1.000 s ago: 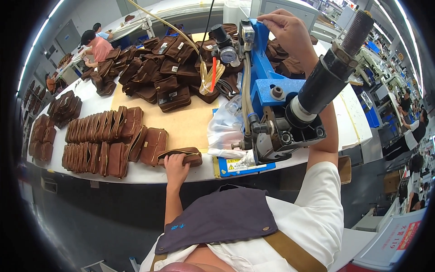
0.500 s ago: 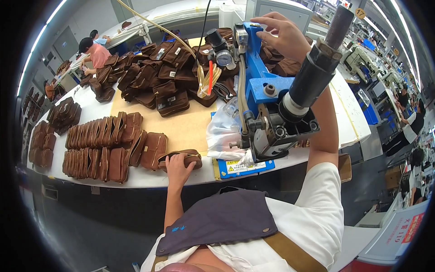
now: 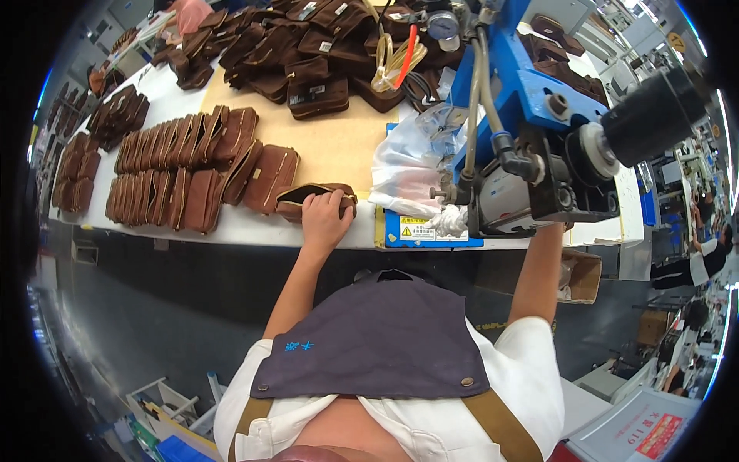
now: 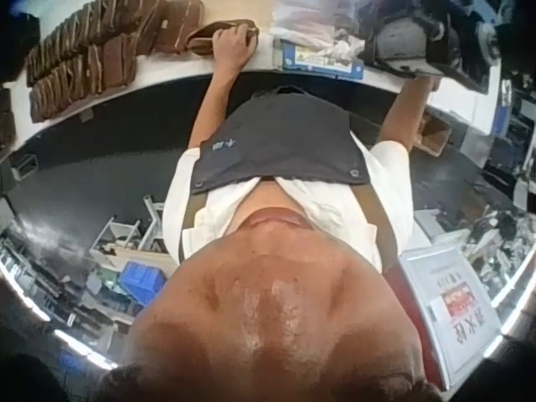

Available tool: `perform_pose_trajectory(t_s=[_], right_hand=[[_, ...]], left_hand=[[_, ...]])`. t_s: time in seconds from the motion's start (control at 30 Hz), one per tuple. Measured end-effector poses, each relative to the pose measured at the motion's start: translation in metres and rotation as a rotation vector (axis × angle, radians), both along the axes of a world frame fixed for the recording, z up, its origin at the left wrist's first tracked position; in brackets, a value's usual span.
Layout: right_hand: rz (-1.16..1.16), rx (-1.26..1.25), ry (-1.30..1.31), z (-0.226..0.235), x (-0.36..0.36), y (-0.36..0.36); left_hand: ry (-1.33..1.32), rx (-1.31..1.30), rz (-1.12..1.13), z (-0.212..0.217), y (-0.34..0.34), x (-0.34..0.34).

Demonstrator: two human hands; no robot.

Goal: Using a pneumatic press machine to attach hardware or finish components on brown leather bags.

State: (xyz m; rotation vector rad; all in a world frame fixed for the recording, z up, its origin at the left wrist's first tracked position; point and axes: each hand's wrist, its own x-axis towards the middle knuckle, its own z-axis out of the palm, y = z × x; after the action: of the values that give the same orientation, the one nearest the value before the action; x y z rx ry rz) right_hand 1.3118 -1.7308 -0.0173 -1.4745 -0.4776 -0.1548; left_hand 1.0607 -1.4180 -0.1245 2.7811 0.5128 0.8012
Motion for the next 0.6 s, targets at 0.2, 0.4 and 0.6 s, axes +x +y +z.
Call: perform_pose_trajectory(t_s=[0.2, 0.4, 0.6], right_hand=[[0.090, -0.427, 0.509, -0.116, -0.072, -0.008], [0.696, -0.683, 0.744, -0.096, -0.140, 0.069], [0.767, -0.549, 0.420, -0.123, -0.138, 0.146]], left_hand=[[0.099, -0.033, 0.049, -0.001, -0.008, 0.002], [0.115, -0.247, 0.034, 0.000, -0.009, 0.002], [0.134, -0.414, 0.032, -0.004, -0.013, -0.007]])
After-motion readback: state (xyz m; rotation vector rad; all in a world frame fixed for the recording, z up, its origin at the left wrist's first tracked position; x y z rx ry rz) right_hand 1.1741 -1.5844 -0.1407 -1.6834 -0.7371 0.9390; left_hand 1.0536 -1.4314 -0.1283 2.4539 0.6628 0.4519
